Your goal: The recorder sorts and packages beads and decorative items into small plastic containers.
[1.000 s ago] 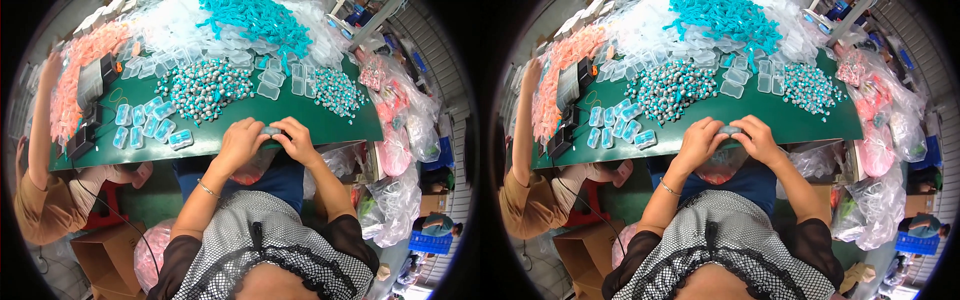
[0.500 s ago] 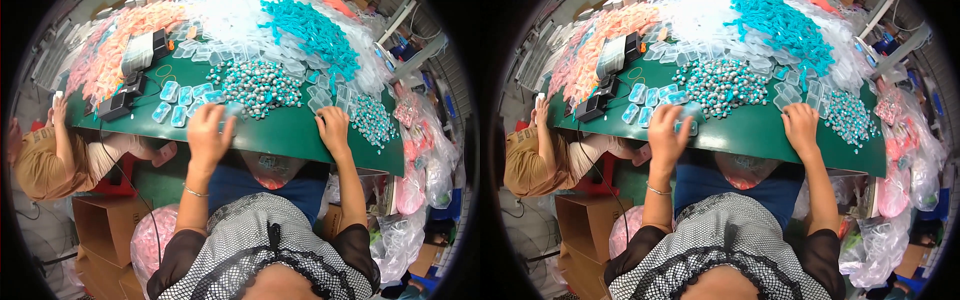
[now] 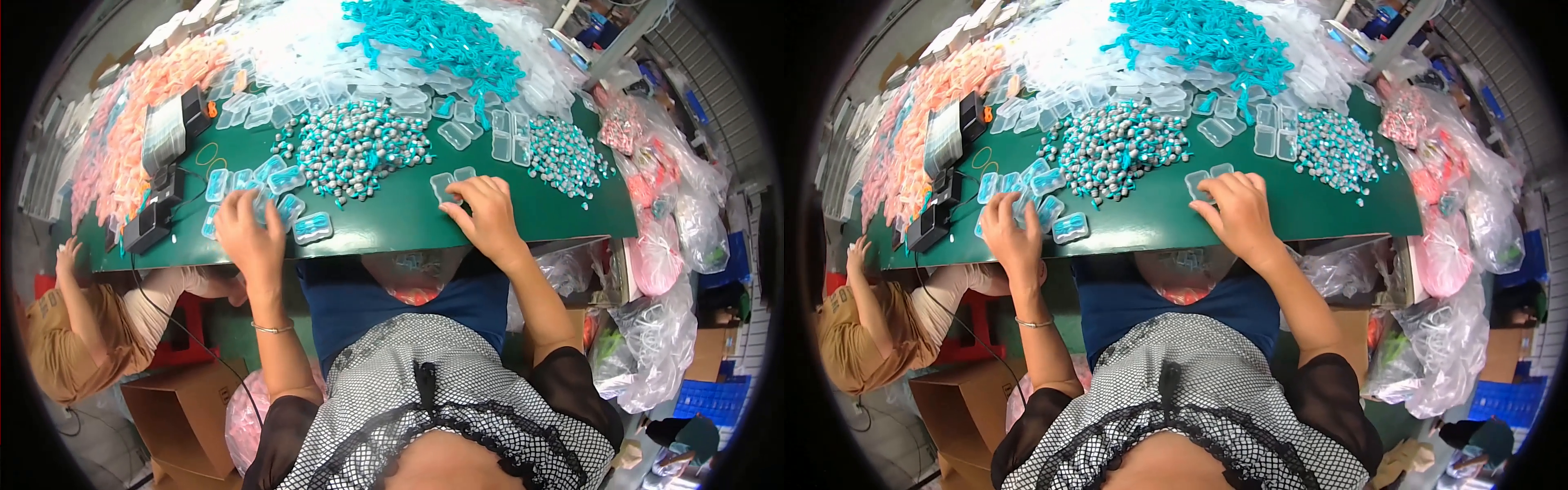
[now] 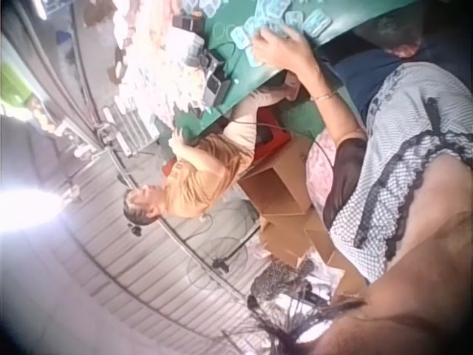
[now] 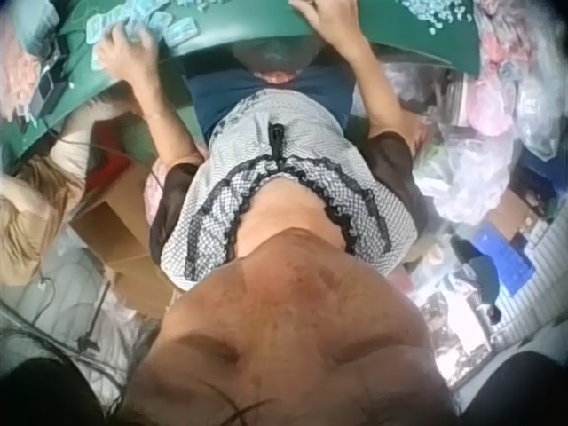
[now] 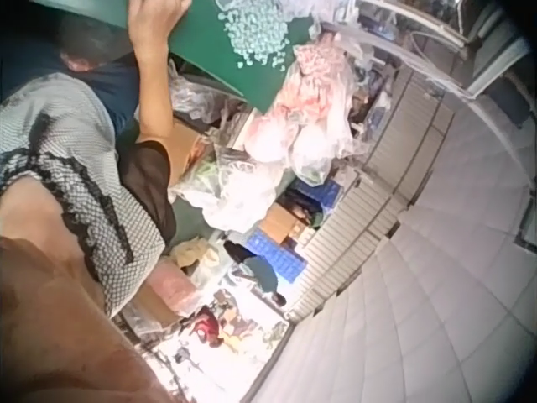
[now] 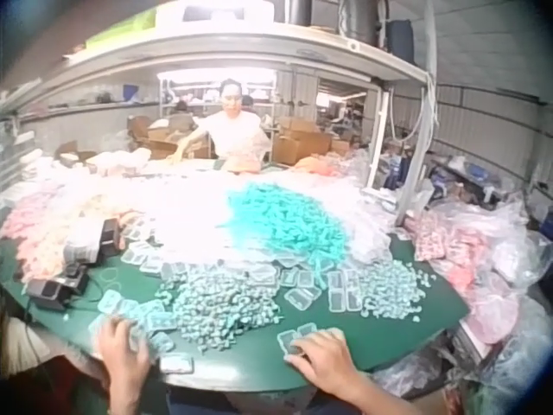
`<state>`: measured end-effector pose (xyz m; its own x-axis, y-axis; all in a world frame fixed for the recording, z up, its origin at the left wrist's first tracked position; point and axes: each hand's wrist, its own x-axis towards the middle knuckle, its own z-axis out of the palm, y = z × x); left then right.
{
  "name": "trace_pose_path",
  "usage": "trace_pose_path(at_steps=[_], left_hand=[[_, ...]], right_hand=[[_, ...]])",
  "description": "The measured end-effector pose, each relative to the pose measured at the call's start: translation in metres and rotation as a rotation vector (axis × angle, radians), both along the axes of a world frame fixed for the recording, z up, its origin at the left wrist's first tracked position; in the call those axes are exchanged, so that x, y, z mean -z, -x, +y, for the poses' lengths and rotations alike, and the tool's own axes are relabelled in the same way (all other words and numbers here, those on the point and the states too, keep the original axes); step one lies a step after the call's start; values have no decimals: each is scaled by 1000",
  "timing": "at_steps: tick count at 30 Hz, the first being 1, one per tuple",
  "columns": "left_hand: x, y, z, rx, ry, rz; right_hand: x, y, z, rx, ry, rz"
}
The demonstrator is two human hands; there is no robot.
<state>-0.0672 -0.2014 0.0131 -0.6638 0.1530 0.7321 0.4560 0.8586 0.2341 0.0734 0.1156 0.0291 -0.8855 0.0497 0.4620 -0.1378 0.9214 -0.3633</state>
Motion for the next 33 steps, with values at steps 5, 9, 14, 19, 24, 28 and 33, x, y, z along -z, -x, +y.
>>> trace_pose_path(at_steps=[5, 9, 14, 19, 24, 28, 33], left_hand=[[-11, -48, 62, 451, -85, -142], [-4, -64, 106, 592, 2, -212], [-2, -58, 146, 620, 7, -221], [-1, -45, 178, 567, 69, -128], [4, -28, 207, 414, 237, -80], [9, -20, 218, 372, 226, -67], [12, -18, 215, 428, 226, -66]], right_hand=[[-16, 6, 40, -92, -34, 50], [3, -4, 59, -150, -86, -92], [3, -17, 46, -101, -55, -123], [-9, -10, 22, -136, -164, -63], [0, -9, 35, -143, -123, -30], [0, -8, 45, -195, -87, -7], [2, -8, 56, -237, -46, 4]])
